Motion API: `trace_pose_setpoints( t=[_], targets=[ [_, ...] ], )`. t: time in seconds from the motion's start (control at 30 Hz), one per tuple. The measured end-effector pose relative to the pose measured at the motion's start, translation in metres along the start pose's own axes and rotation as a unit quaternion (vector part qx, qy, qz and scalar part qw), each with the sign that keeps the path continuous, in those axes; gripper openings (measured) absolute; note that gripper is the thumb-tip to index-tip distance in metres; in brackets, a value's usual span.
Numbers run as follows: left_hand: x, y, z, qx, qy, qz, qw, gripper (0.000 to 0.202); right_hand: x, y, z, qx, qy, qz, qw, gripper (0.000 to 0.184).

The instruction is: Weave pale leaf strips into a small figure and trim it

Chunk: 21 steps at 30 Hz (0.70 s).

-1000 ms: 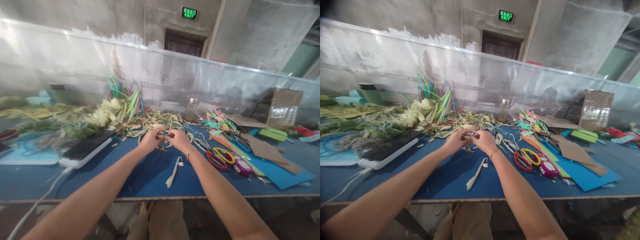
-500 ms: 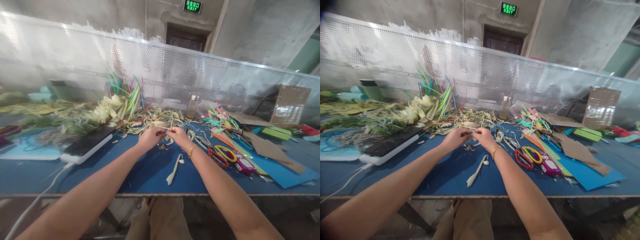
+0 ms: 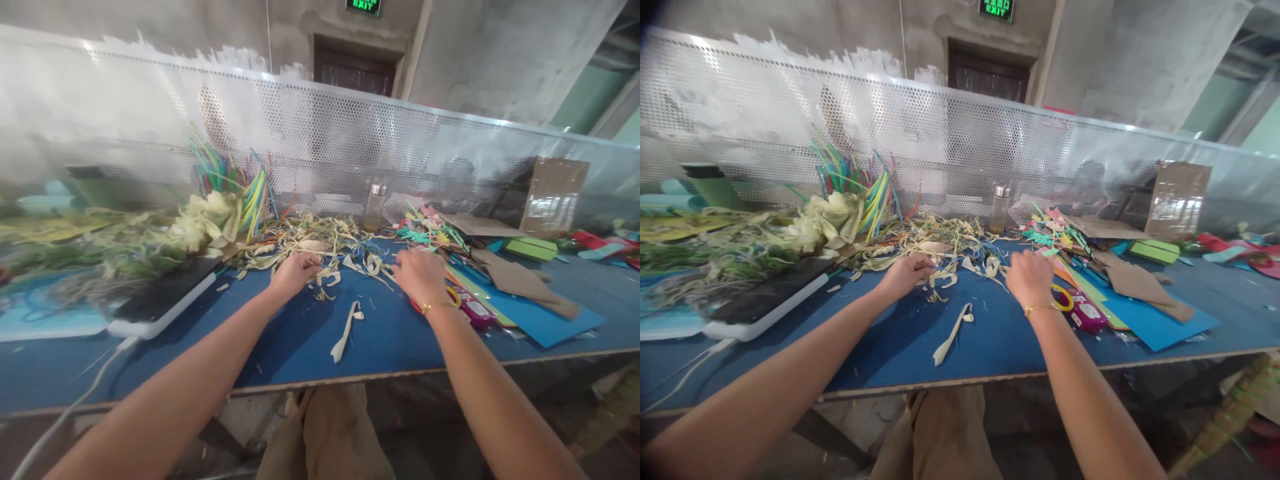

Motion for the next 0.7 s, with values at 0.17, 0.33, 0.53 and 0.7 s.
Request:
trace_pose_setpoints(
  t=[0.17, 0.33, 0.53, 0.7],
  targets=[
    [0.004, -0.003, -0.012, 0.049, 0.091, 0.025, 0.994, 0.018, -0.061, 0.054, -0.026, 0.126, 0.099, -0.071, 0.985, 0.028],
    [0.008, -0.004, -0.007, 0.036, 0.106, 0.039, 0.993, 0.021, -0.067, 0.053, -0.040, 0.167, 0.086, -0.023, 0.982, 0.030],
    [0.009, -0.002, -0.003, 0.023, 0.036, 0.038, 0.998, 0.022, -0.066, 0.049, -0.038, 0.166, 0.097, 0.023, 0.981, 0.033],
    [0.017, 0.000, 0.002, -0.004, 0.007, 0.090, 0.996, 0.026, -0.059, 0.053, -0.048, 0.191, 0.022, 0.058, 0.980, 0.038]
  ],
)
Point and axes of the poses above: each hand's wrist, its own y-axis away from the middle knuckle, its own z-axis out of the back of the hand, x = y × z, the point moved 9 cm from there along -y, towards the middle knuckle, and after that the axes turned 11 degrees about z, right-handed, at the moved point
